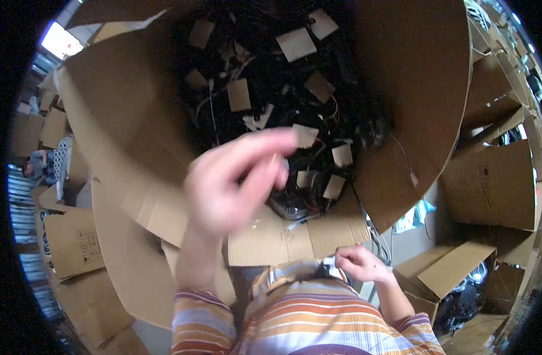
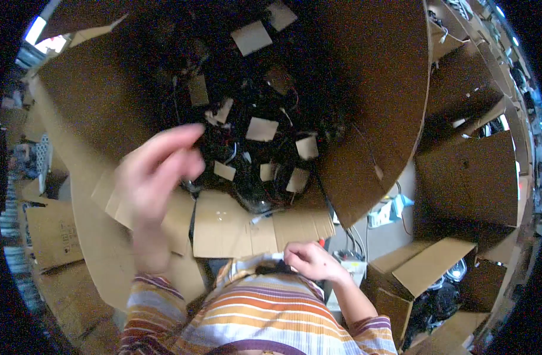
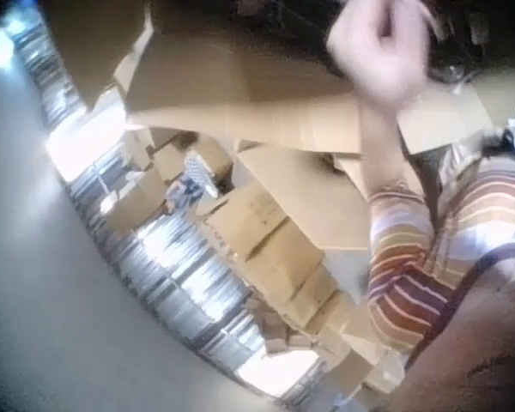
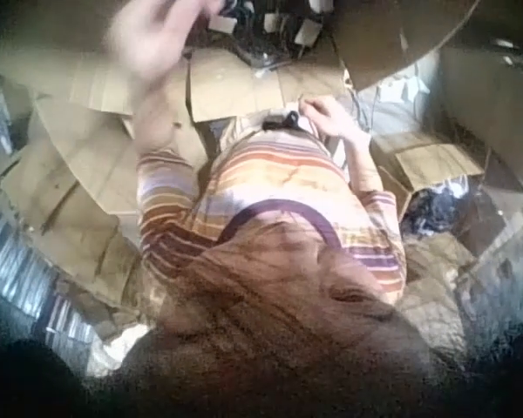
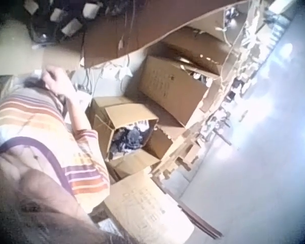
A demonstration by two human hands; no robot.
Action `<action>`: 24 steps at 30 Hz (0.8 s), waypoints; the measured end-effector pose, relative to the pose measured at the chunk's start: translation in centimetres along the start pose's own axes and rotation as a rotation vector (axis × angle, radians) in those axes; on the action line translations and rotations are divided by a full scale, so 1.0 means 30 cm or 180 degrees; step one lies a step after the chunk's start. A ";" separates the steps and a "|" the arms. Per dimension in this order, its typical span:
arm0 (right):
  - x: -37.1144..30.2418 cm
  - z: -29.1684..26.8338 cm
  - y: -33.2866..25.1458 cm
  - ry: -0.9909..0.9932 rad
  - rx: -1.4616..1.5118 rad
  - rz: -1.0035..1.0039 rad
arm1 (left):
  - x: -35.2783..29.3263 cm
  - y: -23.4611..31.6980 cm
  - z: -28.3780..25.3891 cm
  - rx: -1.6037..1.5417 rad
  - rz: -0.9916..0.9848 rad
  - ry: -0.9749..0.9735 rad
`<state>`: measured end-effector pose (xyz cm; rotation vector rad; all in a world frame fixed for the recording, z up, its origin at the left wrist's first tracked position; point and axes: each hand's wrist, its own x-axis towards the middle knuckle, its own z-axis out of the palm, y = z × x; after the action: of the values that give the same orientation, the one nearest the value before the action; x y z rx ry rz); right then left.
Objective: The person sorts plastic parts and wired components by hand, taking them from large cardboard boxes.
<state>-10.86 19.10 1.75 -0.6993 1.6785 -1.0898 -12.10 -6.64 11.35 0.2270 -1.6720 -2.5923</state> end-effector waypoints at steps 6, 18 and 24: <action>-0.043 0.002 -0.015 -0.0074 0.0165 -0.0020 | 0.336 -0.225 -0.254 -0.1176 0.0194 0.1508; -0.053 -0.021 0.027 -0.0130 0.0324 -0.0156 | 0.668 -0.134 -0.443 0.2853 0.1845 0.2796; -0.045 -0.026 0.021 -0.0146 0.0376 -0.0150 | 0.414 -0.014 -0.159 0.2519 0.3078 0.2395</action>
<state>-11.07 20.77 1.83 -0.6856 1.5523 -1.1874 -23.65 -12.26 7.82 0.2673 -1.7297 -0.9322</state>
